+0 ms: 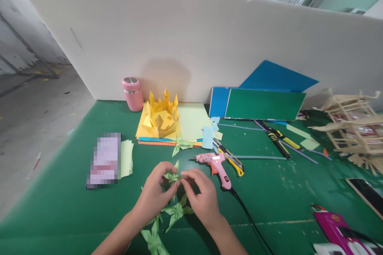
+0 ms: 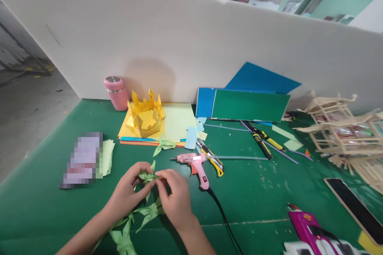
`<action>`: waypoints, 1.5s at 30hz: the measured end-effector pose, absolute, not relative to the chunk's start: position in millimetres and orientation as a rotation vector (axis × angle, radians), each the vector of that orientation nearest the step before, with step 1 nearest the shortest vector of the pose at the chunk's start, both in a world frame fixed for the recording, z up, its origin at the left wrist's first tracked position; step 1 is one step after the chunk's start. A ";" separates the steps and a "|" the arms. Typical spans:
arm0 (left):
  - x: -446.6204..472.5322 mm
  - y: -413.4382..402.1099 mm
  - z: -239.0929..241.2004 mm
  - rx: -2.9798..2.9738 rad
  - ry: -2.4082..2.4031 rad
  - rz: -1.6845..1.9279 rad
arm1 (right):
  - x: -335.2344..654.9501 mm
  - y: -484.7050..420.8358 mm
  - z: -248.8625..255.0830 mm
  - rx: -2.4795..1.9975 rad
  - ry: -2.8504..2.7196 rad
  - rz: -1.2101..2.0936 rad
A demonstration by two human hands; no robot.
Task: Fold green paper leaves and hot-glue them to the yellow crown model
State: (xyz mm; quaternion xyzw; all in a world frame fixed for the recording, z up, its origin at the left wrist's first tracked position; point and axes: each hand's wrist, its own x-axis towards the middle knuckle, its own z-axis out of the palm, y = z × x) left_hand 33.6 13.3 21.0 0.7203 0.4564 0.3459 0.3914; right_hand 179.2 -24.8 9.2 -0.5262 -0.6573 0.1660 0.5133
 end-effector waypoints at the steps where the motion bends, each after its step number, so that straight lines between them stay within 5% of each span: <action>1: 34.1 12.3 21.0 1.829 1.148 0.883 | 179.1 -25.3 8.3 -1.265 -1.591 0.399; 21: 32.5 10.3 24.7 1.971 1.074 0.888 | 185.1 -24.5 11.2 -1.318 -1.905 0.160; 33: 32.1 18.0 22.4 1.303 1.142 0.766 | 194.6 -26.5 5.4 -1.175 -1.845 0.515; 45: 29.4 14.7 20.6 1.487 1.079 0.787 | 191.8 -24.7 9.2 -1.271 -1.910 0.251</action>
